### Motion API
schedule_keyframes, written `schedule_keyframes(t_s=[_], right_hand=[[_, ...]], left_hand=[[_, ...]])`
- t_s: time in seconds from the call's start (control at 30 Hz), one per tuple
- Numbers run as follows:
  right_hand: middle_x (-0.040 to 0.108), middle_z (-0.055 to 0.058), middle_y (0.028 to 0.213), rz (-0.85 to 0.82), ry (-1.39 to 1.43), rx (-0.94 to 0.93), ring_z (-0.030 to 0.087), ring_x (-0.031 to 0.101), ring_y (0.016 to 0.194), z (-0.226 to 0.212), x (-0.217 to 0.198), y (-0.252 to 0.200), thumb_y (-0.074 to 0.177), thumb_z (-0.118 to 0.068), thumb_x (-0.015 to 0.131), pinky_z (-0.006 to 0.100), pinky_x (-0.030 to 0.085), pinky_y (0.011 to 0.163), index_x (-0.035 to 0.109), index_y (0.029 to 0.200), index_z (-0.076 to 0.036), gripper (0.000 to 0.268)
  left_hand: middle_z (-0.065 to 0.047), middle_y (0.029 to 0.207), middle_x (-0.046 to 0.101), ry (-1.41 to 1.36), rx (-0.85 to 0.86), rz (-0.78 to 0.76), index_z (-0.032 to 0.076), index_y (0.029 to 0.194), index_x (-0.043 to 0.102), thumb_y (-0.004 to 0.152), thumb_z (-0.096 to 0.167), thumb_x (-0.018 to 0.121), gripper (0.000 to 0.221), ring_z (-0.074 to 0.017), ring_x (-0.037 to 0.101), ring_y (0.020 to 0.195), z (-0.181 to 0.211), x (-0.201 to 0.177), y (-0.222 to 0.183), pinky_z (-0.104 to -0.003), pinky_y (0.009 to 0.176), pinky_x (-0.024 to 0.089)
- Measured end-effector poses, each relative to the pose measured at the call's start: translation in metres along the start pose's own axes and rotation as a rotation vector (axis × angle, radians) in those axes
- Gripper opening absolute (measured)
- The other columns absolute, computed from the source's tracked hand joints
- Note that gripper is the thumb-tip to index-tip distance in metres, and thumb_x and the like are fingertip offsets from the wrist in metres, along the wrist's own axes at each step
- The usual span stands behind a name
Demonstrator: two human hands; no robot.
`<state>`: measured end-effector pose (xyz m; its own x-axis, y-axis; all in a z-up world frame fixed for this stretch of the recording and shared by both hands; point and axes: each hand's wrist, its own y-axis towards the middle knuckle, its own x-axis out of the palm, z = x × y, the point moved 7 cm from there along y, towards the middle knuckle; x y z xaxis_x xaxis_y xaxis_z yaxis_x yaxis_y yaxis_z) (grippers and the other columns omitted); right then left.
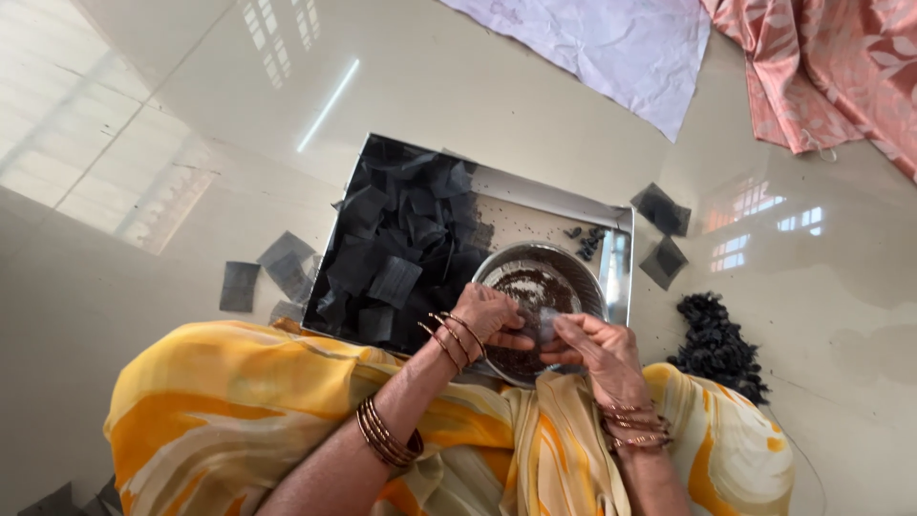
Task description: Packaging dark powder into small black paper wrappers by hand.
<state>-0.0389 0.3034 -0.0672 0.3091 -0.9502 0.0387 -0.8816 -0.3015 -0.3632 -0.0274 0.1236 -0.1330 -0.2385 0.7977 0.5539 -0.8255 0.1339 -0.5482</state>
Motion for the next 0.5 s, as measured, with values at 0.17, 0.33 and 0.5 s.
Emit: schedule_keyframes(t_s=[0.17,0.33,0.5], right_hand=[[0.075,0.013,0.079,0.047,-0.019,0.006,0.018,0.073,0.065,0.012,-0.003,-0.002,0.091,-0.017,0.076,0.032,0.065,0.061,0.077,0.100,0.004,0.023],[0.076,0.012,0.079,0.038,-0.028,0.008,0.017,0.074,0.065,0.008,0.004,-0.001,0.088,-0.015,0.076,0.031,0.065,0.060,0.077,0.101,0.003,0.022],[0.076,0.012,0.079,0.078,-0.040,-0.021,0.017,0.072,0.063,0.011,0.000,0.002,0.086,-0.012,0.078,0.029,0.063,0.059,0.076,0.100,0.004,0.021]], left_hand=[[-0.014,0.080,0.068,0.009,0.014,-0.003,-0.008,0.074,0.064,0.083,-0.012,0.069,0.011,-0.0250,0.073,0.066,-0.003,-0.002,0.000,-0.036,0.055,0.070],[-0.016,0.080,0.071,0.086,-0.031,0.032,-0.007,0.075,0.068,0.085,-0.010,0.068,0.010,-0.0254,0.073,0.062,0.003,0.004,-0.006,-0.034,0.053,0.067],[-0.015,0.076,0.067,0.105,0.002,-0.007,-0.007,0.072,0.063,0.084,-0.011,0.070,0.015,-0.0246,0.071,0.058,-0.012,0.001,0.009,-0.035,0.051,0.068]])
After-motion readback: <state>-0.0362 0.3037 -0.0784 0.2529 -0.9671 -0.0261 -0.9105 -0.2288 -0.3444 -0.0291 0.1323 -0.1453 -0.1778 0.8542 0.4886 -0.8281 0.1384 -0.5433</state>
